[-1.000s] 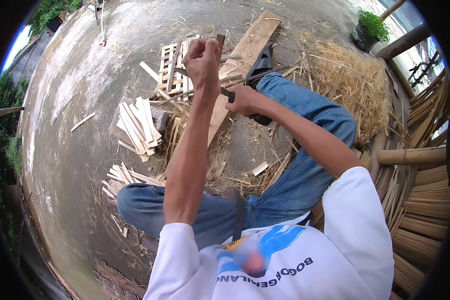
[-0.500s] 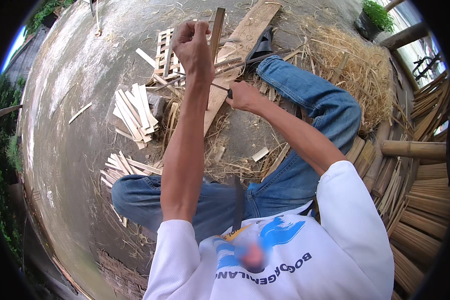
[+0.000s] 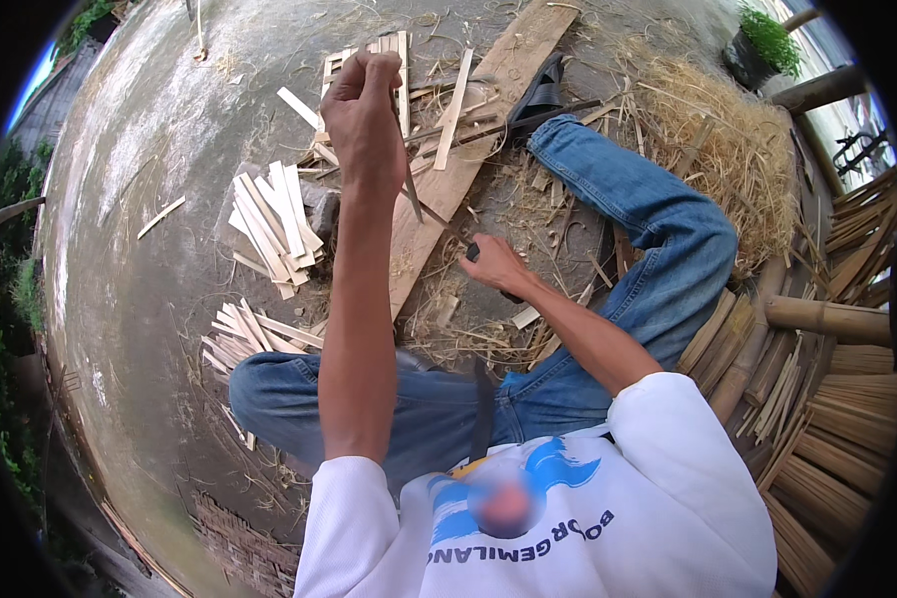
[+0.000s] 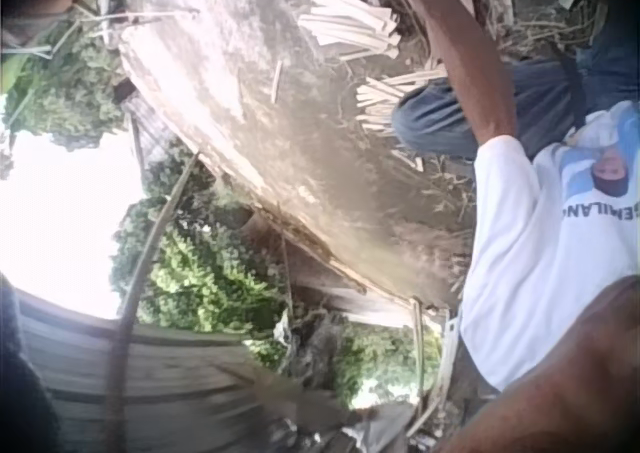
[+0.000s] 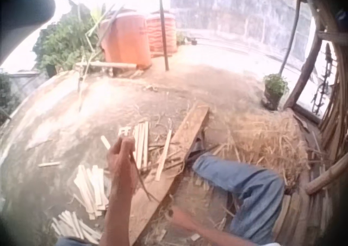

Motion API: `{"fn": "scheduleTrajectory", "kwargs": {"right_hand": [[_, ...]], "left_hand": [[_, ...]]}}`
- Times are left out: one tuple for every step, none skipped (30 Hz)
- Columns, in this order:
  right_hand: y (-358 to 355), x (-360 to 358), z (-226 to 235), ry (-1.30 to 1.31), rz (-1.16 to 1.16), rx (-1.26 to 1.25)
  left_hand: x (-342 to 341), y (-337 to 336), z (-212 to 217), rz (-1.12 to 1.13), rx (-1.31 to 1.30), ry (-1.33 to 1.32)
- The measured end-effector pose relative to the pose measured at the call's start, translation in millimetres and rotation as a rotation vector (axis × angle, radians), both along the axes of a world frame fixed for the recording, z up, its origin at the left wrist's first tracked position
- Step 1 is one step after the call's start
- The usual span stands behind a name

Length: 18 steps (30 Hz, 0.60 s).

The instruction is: The person sits on the ground and uses a knife to shave thin strips from small wooden sticks. They repeatedly hold a stick in one hand and use the knife in the other to peel off thin layers, creating a pile of wood shavings.

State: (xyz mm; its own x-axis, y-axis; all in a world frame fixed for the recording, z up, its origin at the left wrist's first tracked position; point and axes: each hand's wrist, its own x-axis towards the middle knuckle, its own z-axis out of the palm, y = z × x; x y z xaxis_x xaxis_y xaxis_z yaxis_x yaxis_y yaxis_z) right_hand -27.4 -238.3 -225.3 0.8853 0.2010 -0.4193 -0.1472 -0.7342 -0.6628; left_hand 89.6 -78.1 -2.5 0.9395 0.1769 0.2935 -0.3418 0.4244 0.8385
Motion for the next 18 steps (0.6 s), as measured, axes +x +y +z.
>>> {"fn": "scheduleTrajectory", "kwargs": {"right_hand": [[1.9, -10.2, -13.9, 0.027, -0.034, 0.050], [4.2, -19.4, -25.9, 0.051, -0.101, 0.096], [6.2, -27.6, -36.7, 0.073, -0.166, 0.140], [4.7, -33.1, -44.7, 0.095, -0.237, 0.180], [9.0, -37.5, -46.6, 0.137, -0.243, 0.204], [11.5, -40.9, -44.8, 0.129, -0.220, 0.215], [14.5, -42.4, -39.7, 0.118, -0.194, 0.226], [16.4, -44.0, -34.5, 0.106, -0.172, 0.236], [21.5, -45.1, -28.4, 0.121, -0.184, 0.244], [27.8, -46.1, -22.4, 0.135, -0.199, 0.252], [34.7, -47.4, -16.3, 0.149, -0.218, 0.260], [42.8, -44.0, -7.9, 0.106, -0.210, 0.277], [51.2, -48.2, -2.0, 0.078, -0.214, 0.286], [59.5, -51.3, 4.1, 0.050, -0.218, 0.294], [67.9, -52.4, 28.4, 0.072, -0.216, 0.367], [76.0, -54.7, 55.5, 0.102, -0.181, 0.461], [82.9, -58.6, 80.3, 0.132, -0.149, 0.554], [92.4, -62.3, 103.8, 0.069, -0.093, 0.597]], "left_hand": [[-5.3, 14.1, 2.1, -0.073, -0.018, 0.006], [-17.5, 28.8, 7.2, -0.144, -0.039, 0.009], [-29.5, 42.6, 12.3, -0.111, -0.026, 0.085], [-39.6, 52.9, 13.3, -0.084, -0.016, 0.162], [-53.1, 66.6, 12.6, -0.021, -0.079, 0.127], [-63.8, 78.2, 8.5, 0.038, -0.143, 0.089], [-73.1, 91.5, 6.4, 0.104, -0.204, 0.058], [-78.0, 100.3, 3.6, 0.165, -0.265, 0.027], [-80.3, 99.9, 5.8, 0.234, -0.282, 0.006], [-81.3, 101.7, -0.4, 0.280, -0.296, 0.017], [-81.7, 103.6, -13.3, 0.324, -0.310, 0.027], [-77.6, 103.4, -15.8, 0.360, -0.325, 0.028], [-81.3, 102.0, -16.2, 0.365, -0.344, 0.028], [-82.0, 102.7, -17.4, 0.358, -0.321, 0.024], [-85.0, 107.9, -19.5, 0.361, -0.297, 0.020], [-85.7, 110.8, -21.4, 0.364, -0.275, 0.013], [-85.8, 100.5, -15.4, 0.461, -0.320, 0.043], [-87.9, 98.9, -16.3, 0.463, -0.330, 0.036]]}}
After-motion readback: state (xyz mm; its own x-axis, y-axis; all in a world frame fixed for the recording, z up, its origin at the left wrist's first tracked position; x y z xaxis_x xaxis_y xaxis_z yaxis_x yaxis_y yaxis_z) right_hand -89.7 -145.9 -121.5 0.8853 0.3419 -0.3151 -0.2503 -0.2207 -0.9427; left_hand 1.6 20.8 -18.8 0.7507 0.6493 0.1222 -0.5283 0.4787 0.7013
